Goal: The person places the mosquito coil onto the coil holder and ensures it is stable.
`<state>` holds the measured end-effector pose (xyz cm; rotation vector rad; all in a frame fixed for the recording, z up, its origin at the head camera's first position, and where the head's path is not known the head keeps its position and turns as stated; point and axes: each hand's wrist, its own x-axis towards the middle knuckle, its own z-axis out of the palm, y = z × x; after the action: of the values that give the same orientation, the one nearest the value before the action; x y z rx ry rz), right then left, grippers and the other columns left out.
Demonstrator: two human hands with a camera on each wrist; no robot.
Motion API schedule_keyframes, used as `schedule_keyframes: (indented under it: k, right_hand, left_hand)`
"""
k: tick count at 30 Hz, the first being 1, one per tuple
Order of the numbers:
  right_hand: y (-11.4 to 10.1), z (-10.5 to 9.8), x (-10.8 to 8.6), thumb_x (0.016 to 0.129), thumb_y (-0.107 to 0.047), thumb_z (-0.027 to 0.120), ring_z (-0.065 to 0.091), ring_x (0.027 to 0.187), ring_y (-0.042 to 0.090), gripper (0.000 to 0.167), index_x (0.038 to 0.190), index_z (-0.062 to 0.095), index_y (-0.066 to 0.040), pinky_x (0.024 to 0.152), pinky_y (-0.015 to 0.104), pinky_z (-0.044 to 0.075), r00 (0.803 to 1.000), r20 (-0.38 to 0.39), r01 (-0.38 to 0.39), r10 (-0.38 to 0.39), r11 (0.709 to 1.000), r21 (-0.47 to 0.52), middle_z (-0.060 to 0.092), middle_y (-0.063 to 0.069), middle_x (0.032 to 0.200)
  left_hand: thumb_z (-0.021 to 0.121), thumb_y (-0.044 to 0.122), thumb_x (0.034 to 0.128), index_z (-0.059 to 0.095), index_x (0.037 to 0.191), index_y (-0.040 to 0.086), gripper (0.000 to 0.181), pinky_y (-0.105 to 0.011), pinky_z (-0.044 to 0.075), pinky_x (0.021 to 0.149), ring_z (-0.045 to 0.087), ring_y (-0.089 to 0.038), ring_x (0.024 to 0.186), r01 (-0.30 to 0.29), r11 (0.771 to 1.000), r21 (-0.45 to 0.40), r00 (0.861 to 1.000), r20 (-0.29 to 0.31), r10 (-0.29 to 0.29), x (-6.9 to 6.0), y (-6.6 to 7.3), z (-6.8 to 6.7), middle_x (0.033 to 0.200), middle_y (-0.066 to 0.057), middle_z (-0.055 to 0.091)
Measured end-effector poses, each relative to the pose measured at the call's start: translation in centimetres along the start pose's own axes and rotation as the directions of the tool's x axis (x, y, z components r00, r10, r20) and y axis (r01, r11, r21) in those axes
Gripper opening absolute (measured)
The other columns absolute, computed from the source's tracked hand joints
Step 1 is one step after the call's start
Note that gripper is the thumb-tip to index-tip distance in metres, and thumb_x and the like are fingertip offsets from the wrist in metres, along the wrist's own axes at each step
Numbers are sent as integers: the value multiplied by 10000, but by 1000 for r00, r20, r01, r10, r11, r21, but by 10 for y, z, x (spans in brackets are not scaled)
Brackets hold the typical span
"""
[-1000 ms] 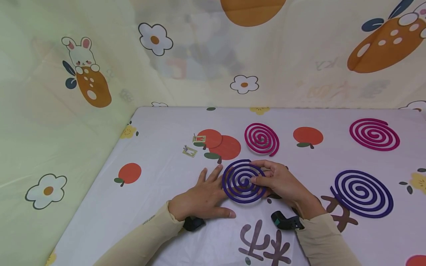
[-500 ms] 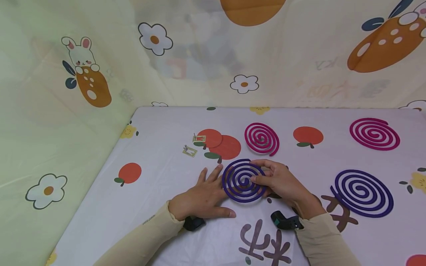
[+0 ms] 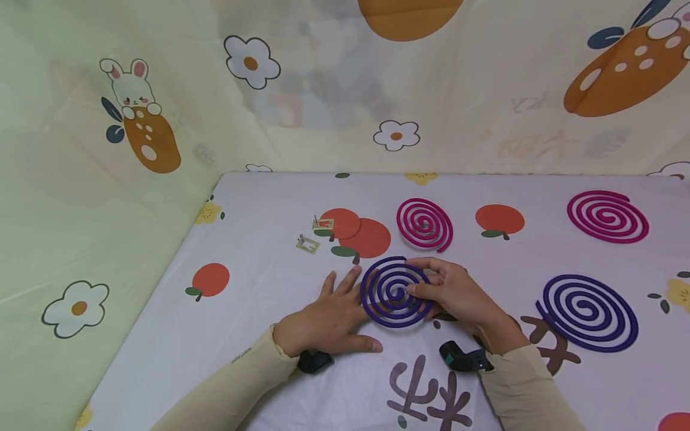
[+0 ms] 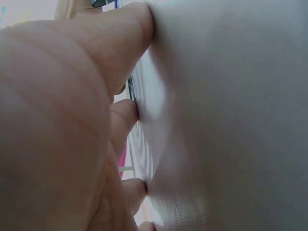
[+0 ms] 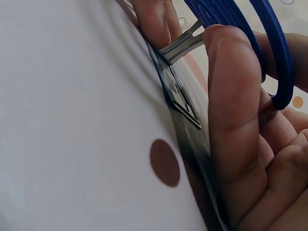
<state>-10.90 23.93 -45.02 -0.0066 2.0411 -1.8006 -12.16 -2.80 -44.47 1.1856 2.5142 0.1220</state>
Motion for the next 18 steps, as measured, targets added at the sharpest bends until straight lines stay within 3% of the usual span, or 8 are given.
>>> schedule_keyframes:
  k: [11, 18]
  right_hand:
    - [0, -1, 1, 1009, -132, 701, 653, 646, 153, 664, 1561, 371, 36, 580, 300, 588, 1000, -15, -6, 6, 1000, -2, 776, 93, 1011]
    - [1, -1, 1, 1011, -119, 695, 664, 642, 162, 659, 1564, 372, 34, 584, 299, 591, 1000, -29, -11, 11, 1000, -7, 773, 102, 982]
  left_hand:
    - [603, 722, 924, 137, 1664, 429, 923, -716, 46, 1217, -55, -380, 1610, 5, 1000, 8, 1000, 11, -5, 1, 1, -1, 1766, 6, 2]
    - [594, 734, 923, 157, 1663, 430, 911, -718, 69, 1214, -31, -380, 1611, 2, 999, 33, 1000, 1, -2, 1, 0, 0, 1765, -8, 48]
